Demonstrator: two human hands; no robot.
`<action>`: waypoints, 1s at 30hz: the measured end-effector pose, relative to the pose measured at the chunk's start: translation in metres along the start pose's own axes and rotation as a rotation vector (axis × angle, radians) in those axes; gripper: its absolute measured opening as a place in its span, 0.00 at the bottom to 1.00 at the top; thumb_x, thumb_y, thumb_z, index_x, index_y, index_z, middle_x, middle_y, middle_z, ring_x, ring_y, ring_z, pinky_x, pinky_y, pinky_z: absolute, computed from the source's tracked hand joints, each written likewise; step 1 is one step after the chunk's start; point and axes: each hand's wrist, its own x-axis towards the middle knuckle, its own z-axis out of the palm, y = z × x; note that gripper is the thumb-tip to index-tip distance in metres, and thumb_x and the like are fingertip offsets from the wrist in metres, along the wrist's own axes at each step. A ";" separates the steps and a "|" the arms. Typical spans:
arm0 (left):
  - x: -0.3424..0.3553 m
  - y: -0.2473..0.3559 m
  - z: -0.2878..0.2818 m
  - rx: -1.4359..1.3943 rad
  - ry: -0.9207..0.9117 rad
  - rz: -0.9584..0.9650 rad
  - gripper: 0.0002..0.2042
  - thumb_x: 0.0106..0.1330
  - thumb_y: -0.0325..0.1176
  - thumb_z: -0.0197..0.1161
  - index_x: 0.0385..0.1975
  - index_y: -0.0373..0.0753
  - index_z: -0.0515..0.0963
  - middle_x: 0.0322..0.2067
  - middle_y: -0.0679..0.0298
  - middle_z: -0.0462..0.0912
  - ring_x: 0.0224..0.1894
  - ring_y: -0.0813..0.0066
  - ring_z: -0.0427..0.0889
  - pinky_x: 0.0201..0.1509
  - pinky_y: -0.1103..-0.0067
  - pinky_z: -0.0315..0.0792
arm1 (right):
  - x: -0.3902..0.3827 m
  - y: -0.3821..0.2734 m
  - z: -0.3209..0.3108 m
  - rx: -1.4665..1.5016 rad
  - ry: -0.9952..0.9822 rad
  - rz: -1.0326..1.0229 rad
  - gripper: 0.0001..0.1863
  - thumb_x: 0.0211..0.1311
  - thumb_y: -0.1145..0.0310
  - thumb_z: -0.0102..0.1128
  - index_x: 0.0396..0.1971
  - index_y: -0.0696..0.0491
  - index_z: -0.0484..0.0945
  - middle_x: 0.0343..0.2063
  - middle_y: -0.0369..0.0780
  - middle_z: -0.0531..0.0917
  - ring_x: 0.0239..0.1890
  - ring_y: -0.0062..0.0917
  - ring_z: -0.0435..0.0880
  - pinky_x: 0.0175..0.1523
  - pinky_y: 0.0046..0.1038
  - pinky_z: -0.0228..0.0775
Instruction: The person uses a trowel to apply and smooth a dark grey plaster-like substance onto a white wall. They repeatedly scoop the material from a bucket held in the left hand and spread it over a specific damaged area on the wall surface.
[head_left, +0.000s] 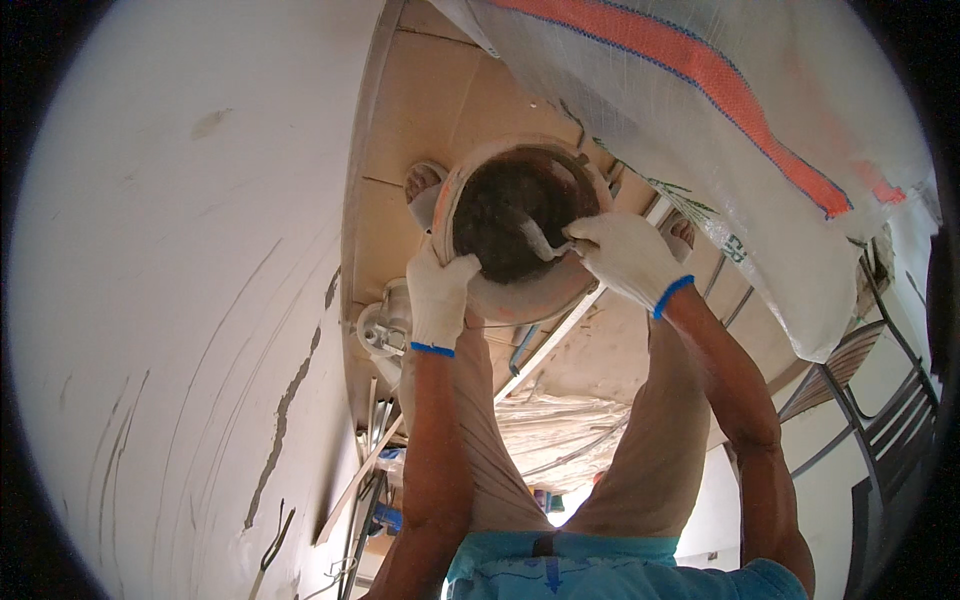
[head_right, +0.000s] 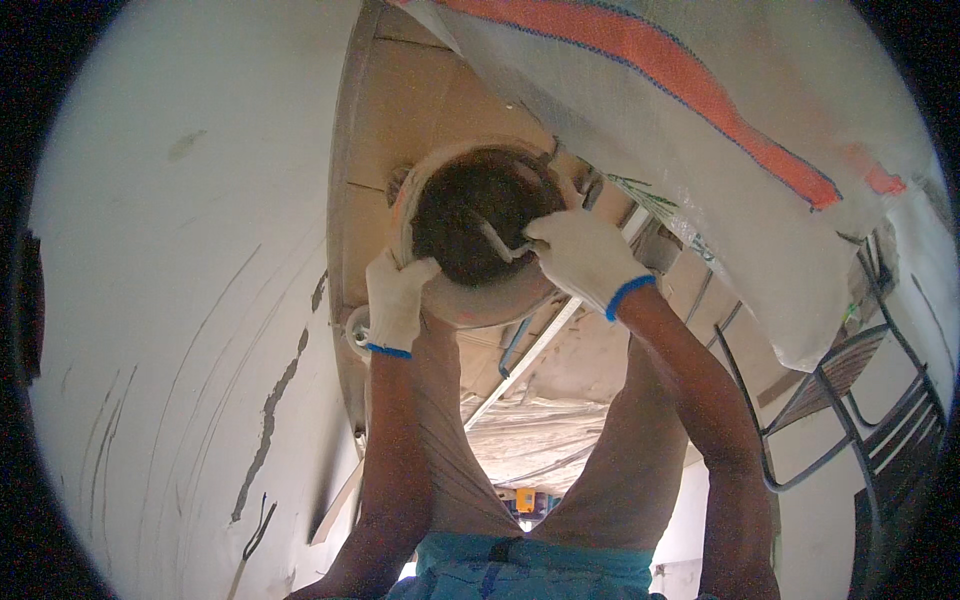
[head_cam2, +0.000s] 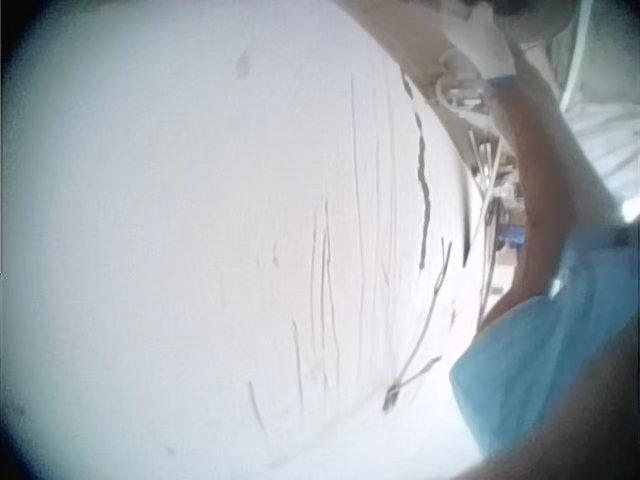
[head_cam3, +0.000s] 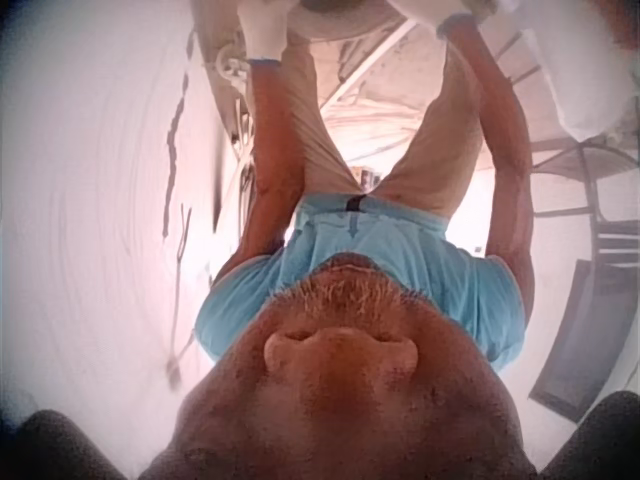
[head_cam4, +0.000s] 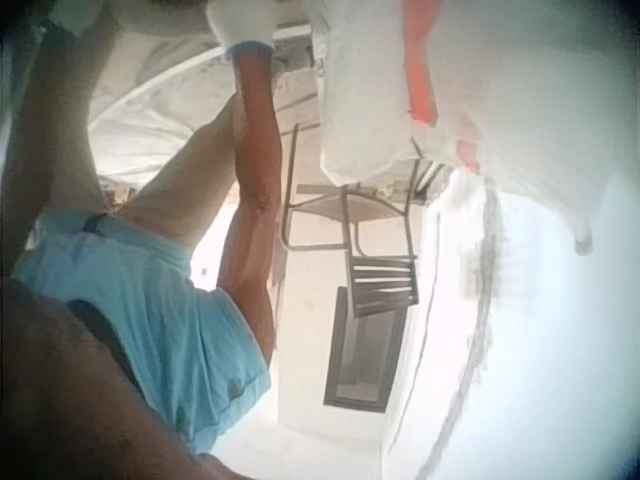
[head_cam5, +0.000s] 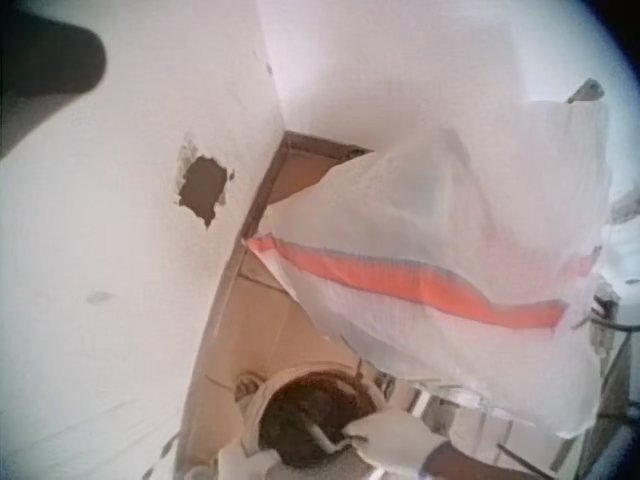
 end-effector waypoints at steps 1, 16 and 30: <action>0.001 0.000 0.001 -0.008 -0.008 0.009 0.19 0.54 0.27 0.66 0.46 0.26 0.81 0.39 0.58 0.87 0.42 0.73 0.83 0.48 0.77 0.77 | 0.007 0.003 0.010 0.000 0.008 -0.012 0.15 0.68 0.63 0.58 0.48 0.52 0.88 0.42 0.49 0.89 0.44 0.47 0.87 0.52 0.44 0.79; 0.000 0.002 -0.004 -0.006 -0.048 -0.016 0.19 0.56 0.22 0.68 0.49 0.26 0.83 0.41 0.61 0.87 0.39 0.72 0.84 0.46 0.76 0.78 | 0.042 -0.006 0.048 0.134 -0.095 0.028 0.16 0.62 0.66 0.59 0.44 0.53 0.90 0.43 0.50 0.89 0.49 0.48 0.86 0.58 0.44 0.77; -0.001 0.010 -0.006 0.004 -0.020 -0.044 0.20 0.56 0.22 0.68 0.51 0.26 0.82 0.42 0.59 0.88 0.42 0.71 0.85 0.50 0.75 0.78 | 0.018 -0.006 0.025 0.892 -0.313 0.272 0.17 0.67 0.72 0.60 0.52 0.63 0.86 0.25 0.39 0.83 0.23 0.21 0.78 0.29 0.23 0.70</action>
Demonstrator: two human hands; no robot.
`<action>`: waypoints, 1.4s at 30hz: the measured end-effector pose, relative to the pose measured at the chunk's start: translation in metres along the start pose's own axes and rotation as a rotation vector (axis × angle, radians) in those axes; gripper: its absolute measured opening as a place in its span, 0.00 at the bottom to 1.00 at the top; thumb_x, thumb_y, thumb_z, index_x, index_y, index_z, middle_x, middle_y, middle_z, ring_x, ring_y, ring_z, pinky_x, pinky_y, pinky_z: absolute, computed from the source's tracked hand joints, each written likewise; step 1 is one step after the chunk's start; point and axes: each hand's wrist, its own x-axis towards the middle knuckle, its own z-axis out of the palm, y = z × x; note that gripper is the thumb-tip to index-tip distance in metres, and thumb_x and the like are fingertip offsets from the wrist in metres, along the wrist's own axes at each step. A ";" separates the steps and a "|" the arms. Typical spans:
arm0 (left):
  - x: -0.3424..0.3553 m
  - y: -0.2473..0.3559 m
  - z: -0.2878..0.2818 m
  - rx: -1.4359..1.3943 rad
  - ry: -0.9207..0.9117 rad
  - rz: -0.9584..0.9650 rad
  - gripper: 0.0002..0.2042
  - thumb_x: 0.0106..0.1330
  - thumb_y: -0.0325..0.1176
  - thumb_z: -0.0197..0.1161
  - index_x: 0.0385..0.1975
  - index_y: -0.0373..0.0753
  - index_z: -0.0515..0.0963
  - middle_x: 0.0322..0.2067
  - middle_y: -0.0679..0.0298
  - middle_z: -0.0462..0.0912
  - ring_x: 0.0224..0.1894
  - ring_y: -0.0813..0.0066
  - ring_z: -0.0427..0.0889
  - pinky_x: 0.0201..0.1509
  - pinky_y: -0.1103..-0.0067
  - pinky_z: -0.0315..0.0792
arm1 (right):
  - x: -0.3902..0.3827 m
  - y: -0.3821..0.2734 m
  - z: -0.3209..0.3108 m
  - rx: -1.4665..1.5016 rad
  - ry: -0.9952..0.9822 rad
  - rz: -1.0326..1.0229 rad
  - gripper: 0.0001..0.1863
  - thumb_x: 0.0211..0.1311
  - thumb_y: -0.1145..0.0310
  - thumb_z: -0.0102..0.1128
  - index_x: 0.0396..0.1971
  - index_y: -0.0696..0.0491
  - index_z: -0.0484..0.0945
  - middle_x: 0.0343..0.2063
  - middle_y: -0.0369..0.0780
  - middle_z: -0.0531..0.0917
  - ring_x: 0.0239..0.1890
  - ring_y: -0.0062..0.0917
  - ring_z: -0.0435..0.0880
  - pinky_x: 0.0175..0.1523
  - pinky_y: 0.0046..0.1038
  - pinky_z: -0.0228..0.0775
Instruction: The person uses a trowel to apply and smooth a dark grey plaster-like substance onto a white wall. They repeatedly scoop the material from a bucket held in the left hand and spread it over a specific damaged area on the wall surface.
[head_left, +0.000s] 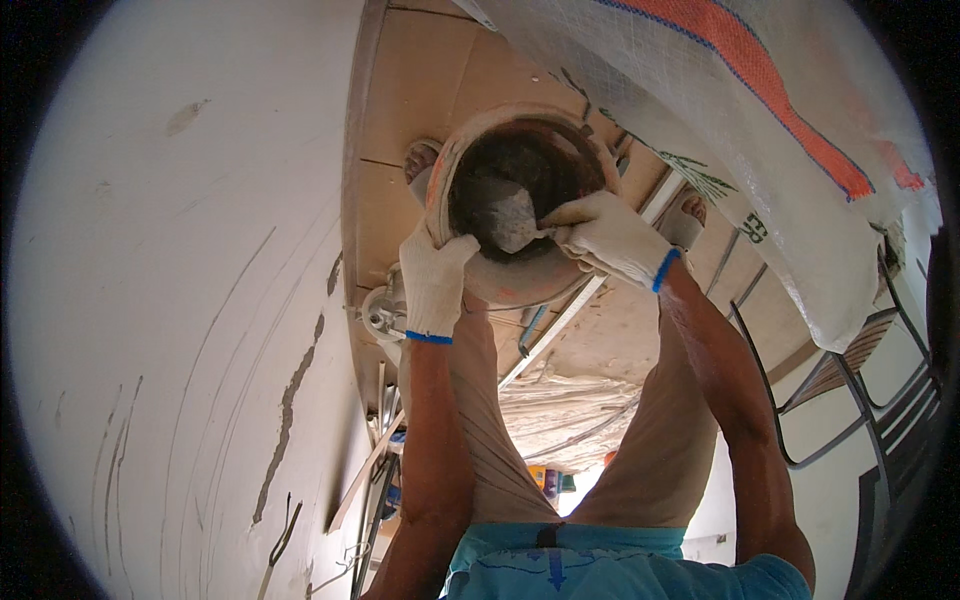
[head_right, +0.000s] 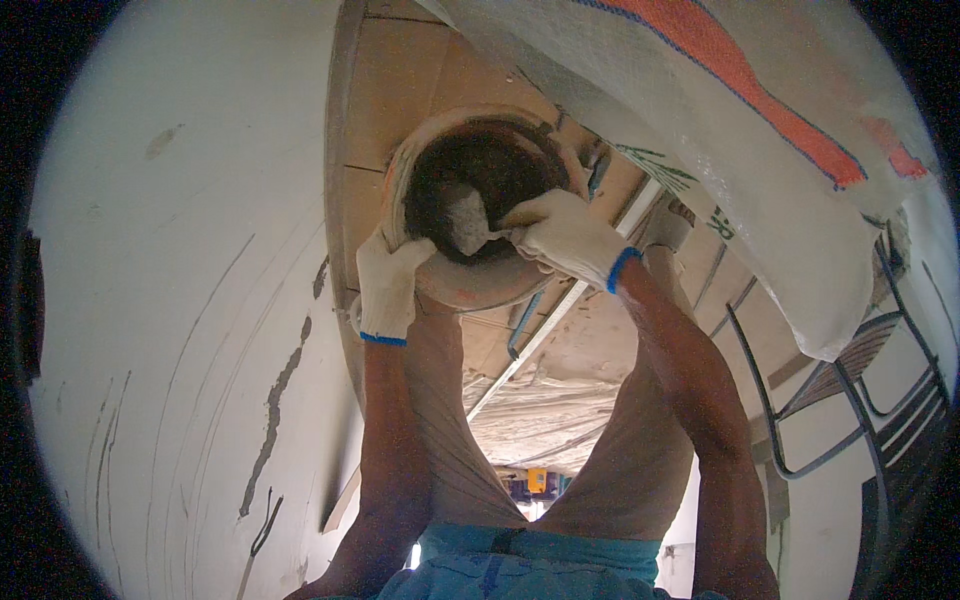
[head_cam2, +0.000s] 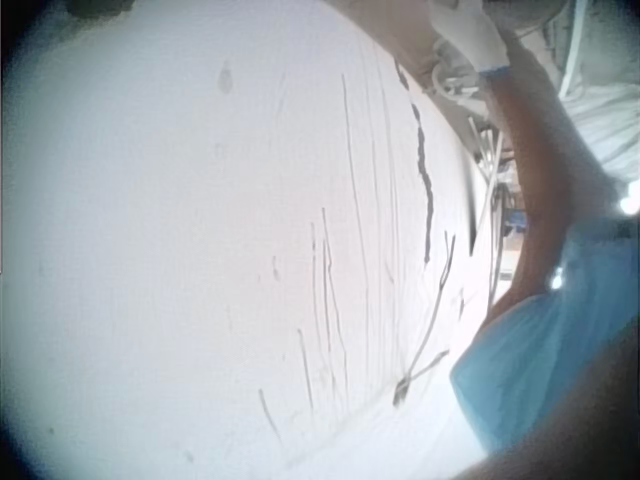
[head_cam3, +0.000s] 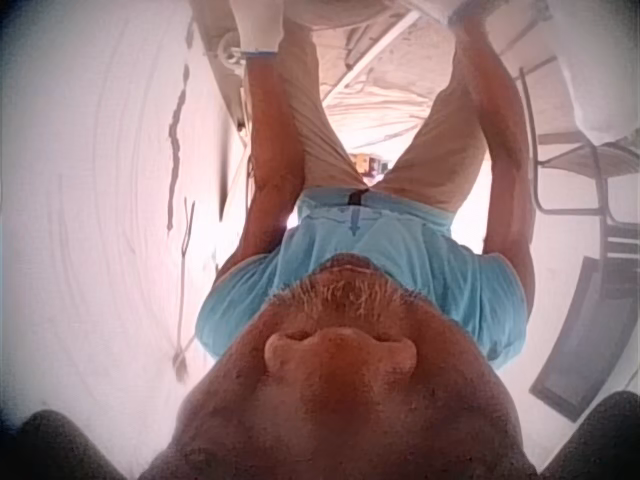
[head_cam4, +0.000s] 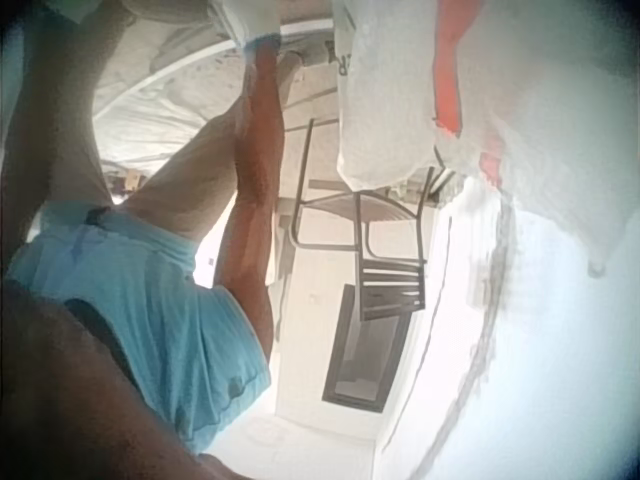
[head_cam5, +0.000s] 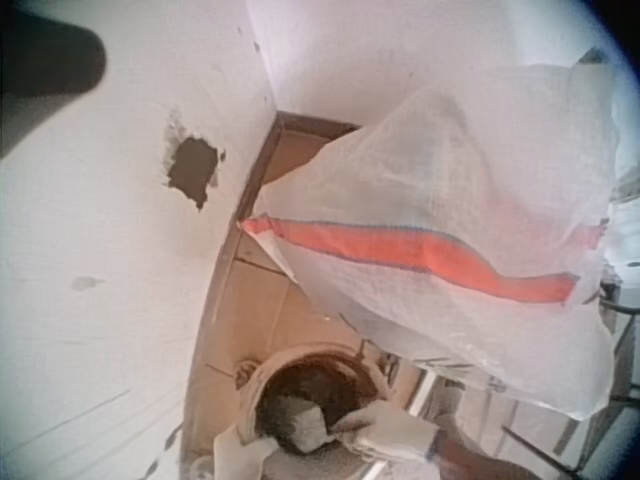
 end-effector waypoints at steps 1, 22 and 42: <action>0.001 -0.001 -0.001 0.007 0.006 0.003 0.20 0.56 0.22 0.68 0.51 0.26 0.82 0.42 0.59 0.88 0.42 0.71 0.85 0.50 0.75 0.78 | -0.005 0.005 -0.002 0.072 0.009 -0.014 0.17 0.67 0.73 0.60 0.51 0.64 0.86 0.24 0.37 0.81 0.22 0.20 0.76 0.28 0.23 0.69; 0.001 -0.011 -0.011 0.232 0.156 0.121 0.20 0.54 0.28 0.66 0.47 0.27 0.82 0.37 0.50 0.88 0.41 0.61 0.88 0.48 0.70 0.78 | -0.032 -0.126 -0.003 0.332 0.111 -0.535 0.31 0.51 0.80 0.58 0.61 0.62 0.76 0.36 0.38 0.80 0.34 0.20 0.81 0.39 0.25 0.76; -0.011 0.018 -0.002 0.678 0.025 0.084 0.29 0.58 0.31 0.64 0.64 0.34 0.76 0.42 0.36 0.85 0.49 0.38 0.85 0.53 0.55 0.77 | 0.190 -0.200 0.010 -0.039 0.923 -0.950 0.31 0.52 0.80 0.63 0.61 0.57 0.79 0.50 0.43 0.85 0.50 0.28 0.84 0.60 0.26 0.73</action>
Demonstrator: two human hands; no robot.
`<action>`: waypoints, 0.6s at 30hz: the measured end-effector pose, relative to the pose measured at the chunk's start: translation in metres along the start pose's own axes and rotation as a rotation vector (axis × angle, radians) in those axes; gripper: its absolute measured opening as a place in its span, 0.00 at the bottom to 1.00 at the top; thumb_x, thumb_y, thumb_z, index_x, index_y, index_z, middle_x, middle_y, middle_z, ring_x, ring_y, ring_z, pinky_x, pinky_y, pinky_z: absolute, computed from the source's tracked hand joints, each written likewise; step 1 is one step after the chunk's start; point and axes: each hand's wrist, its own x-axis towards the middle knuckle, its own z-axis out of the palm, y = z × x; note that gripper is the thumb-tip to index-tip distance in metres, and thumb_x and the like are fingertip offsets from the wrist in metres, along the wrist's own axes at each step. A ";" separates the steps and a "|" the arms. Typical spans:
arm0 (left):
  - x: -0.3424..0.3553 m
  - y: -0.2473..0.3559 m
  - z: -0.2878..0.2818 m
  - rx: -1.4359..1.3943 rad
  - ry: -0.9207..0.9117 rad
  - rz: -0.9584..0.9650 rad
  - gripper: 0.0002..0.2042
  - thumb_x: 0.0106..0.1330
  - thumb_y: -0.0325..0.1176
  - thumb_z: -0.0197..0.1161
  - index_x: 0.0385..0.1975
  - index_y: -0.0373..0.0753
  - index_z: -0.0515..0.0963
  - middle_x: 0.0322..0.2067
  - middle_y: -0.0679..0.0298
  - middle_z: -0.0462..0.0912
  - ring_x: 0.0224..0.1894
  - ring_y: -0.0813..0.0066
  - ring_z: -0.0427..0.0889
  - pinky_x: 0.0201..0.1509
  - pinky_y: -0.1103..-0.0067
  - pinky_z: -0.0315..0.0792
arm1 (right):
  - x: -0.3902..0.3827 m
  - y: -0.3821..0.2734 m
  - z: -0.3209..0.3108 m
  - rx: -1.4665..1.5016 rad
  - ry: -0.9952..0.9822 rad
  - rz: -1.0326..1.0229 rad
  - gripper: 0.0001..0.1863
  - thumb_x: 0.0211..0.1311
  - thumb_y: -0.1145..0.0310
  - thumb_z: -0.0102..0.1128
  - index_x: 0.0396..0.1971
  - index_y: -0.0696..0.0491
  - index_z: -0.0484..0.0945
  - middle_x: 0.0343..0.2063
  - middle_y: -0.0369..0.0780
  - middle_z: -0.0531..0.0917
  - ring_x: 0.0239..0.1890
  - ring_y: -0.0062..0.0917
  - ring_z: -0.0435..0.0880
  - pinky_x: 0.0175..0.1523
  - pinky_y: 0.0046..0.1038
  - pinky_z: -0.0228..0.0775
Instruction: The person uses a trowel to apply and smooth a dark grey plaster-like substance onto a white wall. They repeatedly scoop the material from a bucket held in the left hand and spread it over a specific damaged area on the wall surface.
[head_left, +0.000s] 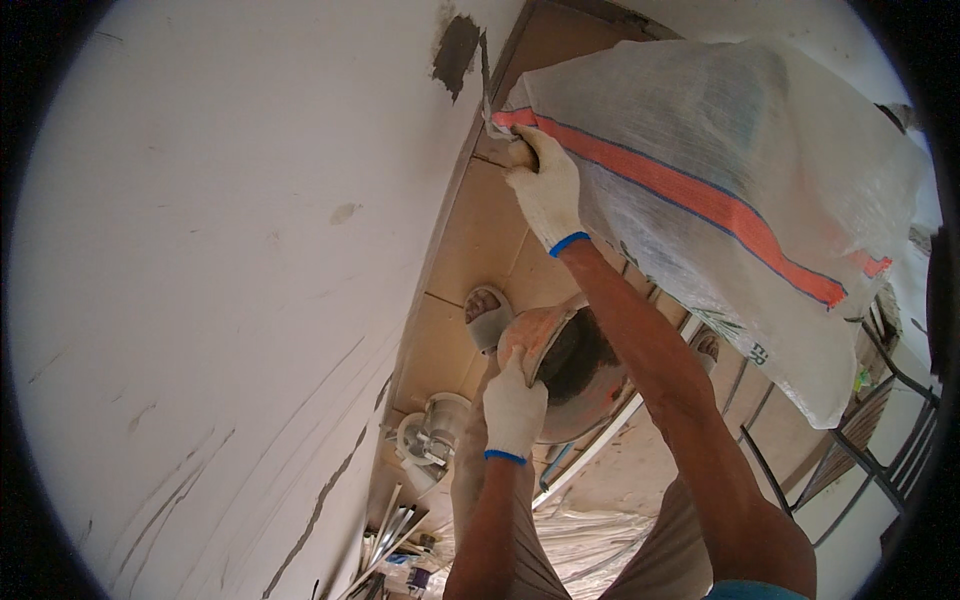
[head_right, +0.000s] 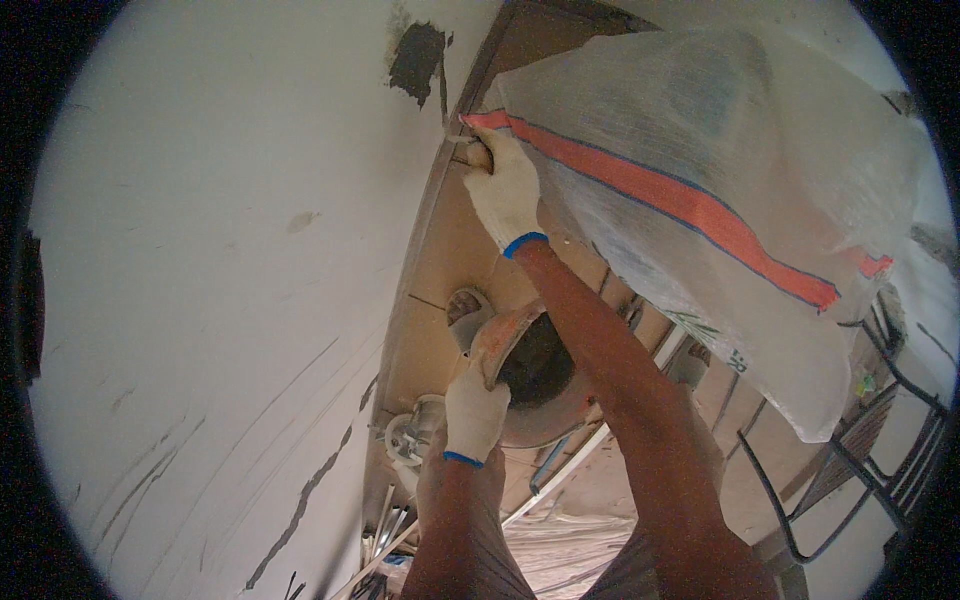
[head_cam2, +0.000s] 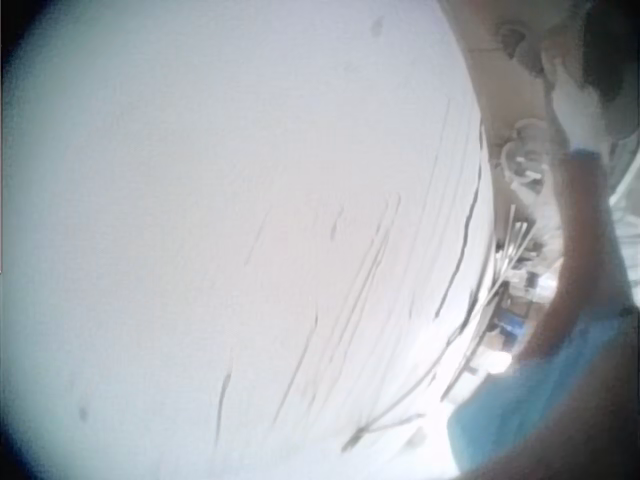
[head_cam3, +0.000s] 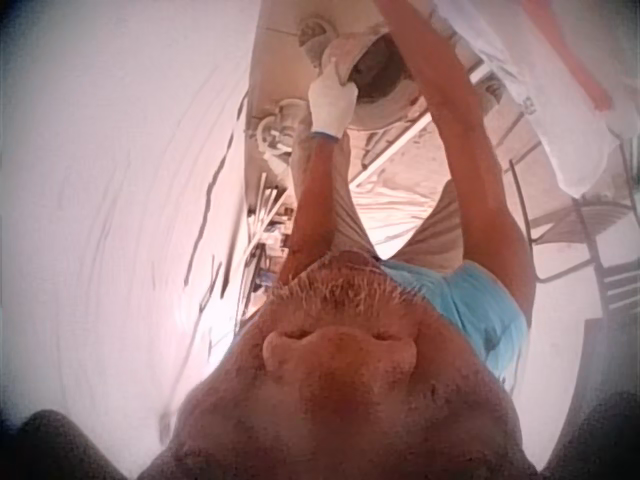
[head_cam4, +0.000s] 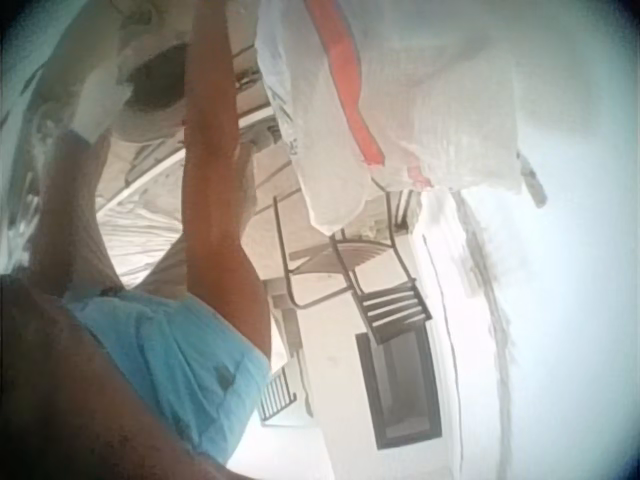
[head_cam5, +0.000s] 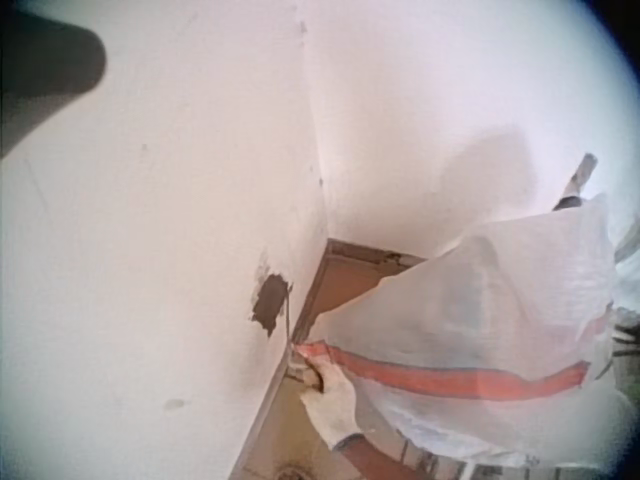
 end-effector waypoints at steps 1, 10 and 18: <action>0.001 0.000 0.001 0.015 -0.005 0.010 0.30 0.58 0.31 0.64 0.65 0.35 0.75 0.42 0.35 0.85 0.49 0.38 0.85 0.53 0.55 0.77 | 0.000 0.000 0.004 -0.002 0.016 -0.002 0.31 0.52 0.80 0.63 0.61 0.57 0.80 0.50 0.43 0.85 0.51 0.29 0.85 0.60 0.27 0.73; -0.004 0.017 -0.005 0.175 -0.122 0.059 0.31 0.61 0.29 0.60 0.69 0.37 0.71 0.41 0.38 0.86 0.46 0.38 0.86 0.51 0.53 0.79 | 0.009 0.023 0.032 -0.055 0.098 -0.028 0.28 0.51 0.79 0.69 0.57 0.57 0.80 0.47 0.43 0.84 0.49 0.30 0.84 0.59 0.29 0.74; -0.004 0.020 -0.004 0.254 -0.179 0.166 0.27 0.63 0.29 0.59 0.64 0.32 0.72 0.38 0.40 0.87 0.42 0.41 0.88 0.46 0.53 0.81 | 0.016 0.040 0.050 -0.088 0.139 -0.033 0.27 0.52 0.79 0.68 0.56 0.57 0.79 0.46 0.44 0.82 0.49 0.35 0.84 0.60 0.31 0.74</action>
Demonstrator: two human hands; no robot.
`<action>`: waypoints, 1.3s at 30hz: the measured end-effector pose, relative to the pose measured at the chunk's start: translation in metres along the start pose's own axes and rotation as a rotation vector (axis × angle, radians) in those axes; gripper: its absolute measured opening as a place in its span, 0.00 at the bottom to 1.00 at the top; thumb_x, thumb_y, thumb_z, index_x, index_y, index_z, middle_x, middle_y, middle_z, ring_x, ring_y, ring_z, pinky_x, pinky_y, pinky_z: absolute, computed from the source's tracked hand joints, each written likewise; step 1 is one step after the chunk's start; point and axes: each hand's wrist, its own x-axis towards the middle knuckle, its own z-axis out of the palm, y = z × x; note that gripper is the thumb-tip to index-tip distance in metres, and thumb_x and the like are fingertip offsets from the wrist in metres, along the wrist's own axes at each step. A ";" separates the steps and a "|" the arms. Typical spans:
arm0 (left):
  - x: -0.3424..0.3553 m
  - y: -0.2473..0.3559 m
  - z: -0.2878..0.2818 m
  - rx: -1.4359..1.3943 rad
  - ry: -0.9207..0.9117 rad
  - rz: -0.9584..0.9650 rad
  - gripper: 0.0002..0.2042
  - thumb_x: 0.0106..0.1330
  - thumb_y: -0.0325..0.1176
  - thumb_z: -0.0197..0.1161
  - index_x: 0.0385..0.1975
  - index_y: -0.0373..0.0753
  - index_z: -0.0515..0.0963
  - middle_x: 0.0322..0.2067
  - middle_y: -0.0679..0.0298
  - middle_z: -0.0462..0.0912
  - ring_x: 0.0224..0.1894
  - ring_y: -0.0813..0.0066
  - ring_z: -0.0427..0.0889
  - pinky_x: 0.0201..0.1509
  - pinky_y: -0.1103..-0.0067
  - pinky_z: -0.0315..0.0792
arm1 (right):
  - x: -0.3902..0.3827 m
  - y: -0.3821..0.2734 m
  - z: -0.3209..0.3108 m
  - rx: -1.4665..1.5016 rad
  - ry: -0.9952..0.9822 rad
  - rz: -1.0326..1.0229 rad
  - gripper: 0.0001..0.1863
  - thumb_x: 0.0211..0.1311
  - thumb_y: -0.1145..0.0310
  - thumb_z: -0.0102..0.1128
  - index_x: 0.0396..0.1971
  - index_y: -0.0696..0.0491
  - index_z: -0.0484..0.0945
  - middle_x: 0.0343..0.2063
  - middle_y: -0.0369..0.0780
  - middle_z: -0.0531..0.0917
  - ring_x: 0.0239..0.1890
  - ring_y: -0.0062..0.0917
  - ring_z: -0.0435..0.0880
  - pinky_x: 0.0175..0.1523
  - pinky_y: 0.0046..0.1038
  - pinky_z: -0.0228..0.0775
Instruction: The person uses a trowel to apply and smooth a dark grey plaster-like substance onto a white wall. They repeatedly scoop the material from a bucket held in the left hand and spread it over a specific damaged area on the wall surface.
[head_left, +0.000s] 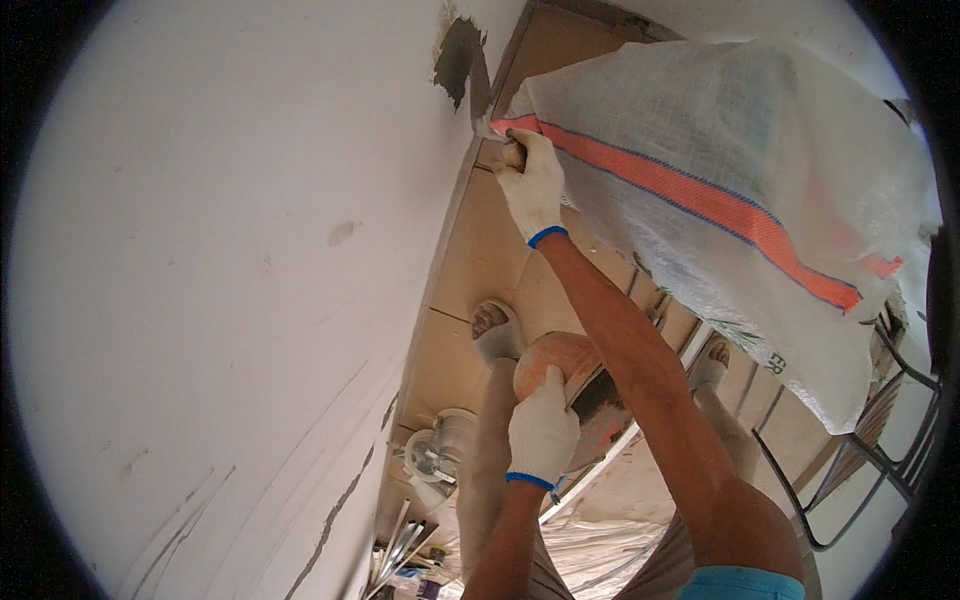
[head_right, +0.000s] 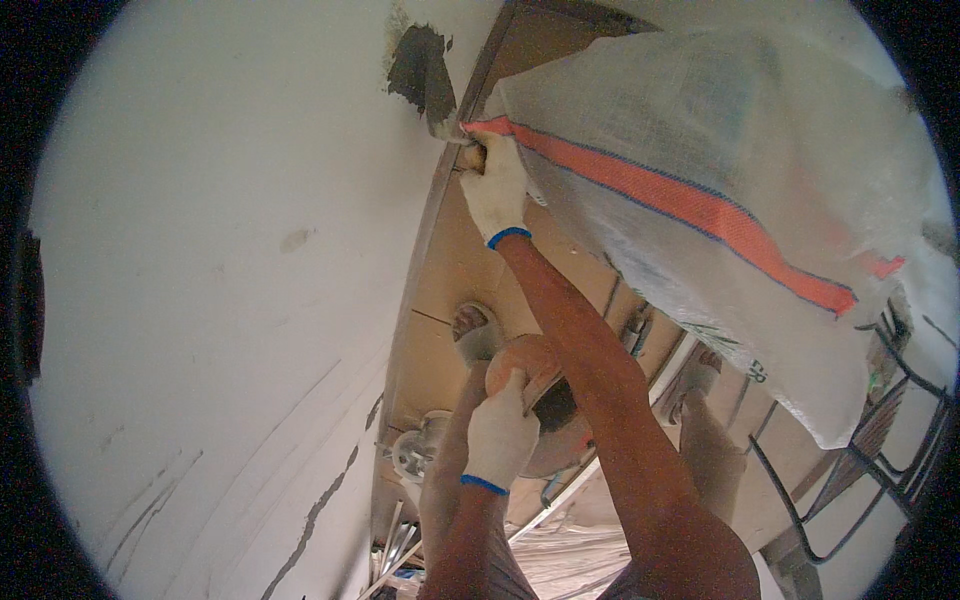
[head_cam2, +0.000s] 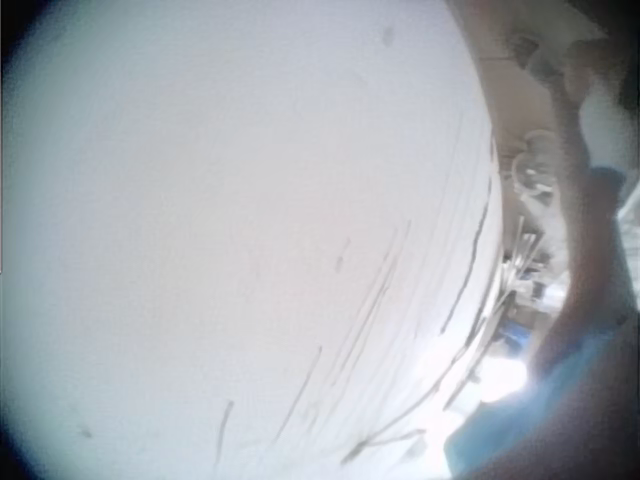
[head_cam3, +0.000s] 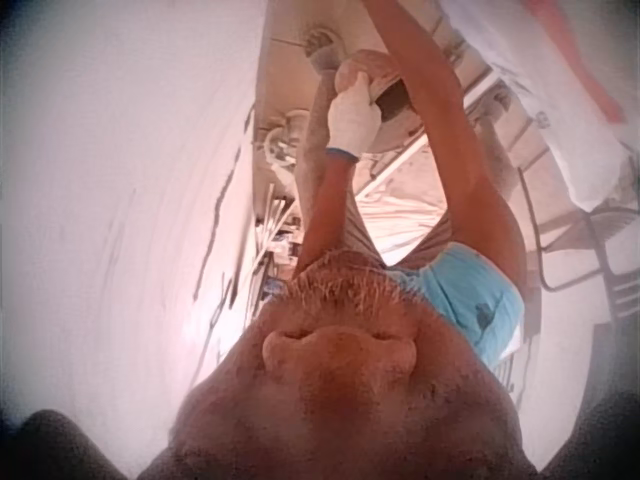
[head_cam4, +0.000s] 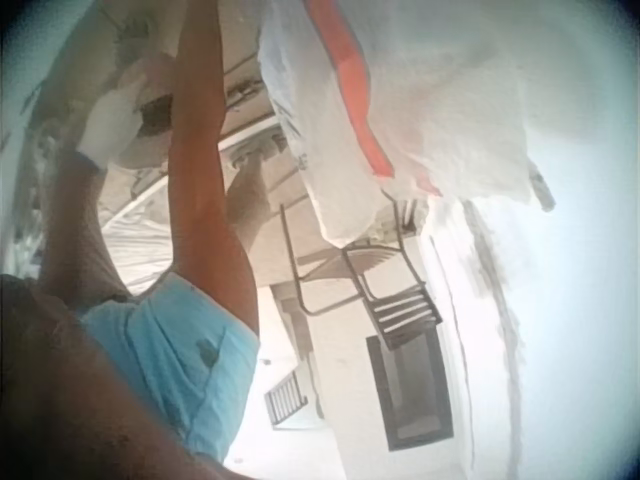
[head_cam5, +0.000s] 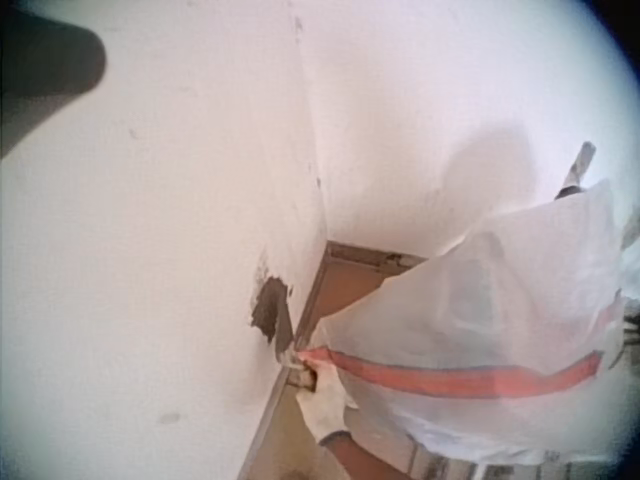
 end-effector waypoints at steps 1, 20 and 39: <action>0.000 -0.002 0.001 0.006 0.015 0.008 0.27 0.63 0.29 0.59 0.64 0.32 0.72 0.38 0.41 0.87 0.42 0.41 0.88 0.46 0.54 0.81 | 0.000 -0.001 0.003 0.010 0.011 -0.012 0.27 0.52 0.79 0.68 0.56 0.57 0.79 0.47 0.44 0.82 0.49 0.35 0.84 0.60 0.32 0.74; 0.007 -0.002 -0.009 0.065 0.017 0.019 0.29 0.62 0.28 0.61 0.66 0.32 0.70 0.35 0.43 0.87 0.38 0.41 0.89 0.41 0.55 0.83 | 0.015 0.018 0.031 -0.060 0.103 -0.103 0.26 0.52 0.82 0.62 0.55 0.58 0.78 0.46 0.47 0.81 0.50 0.39 0.82 0.59 0.34 0.73; 0.011 0.002 -0.010 0.078 -0.012 0.026 0.29 0.62 0.28 0.61 0.65 0.29 0.70 0.37 0.42 0.87 0.40 0.42 0.89 0.40 0.56 0.83 | 0.002 0.013 0.040 0.005 0.016 -0.090 0.30 0.52 0.77 0.68 0.59 0.58 0.77 0.50 0.49 0.82 0.55 0.43 0.82 0.62 0.38 0.72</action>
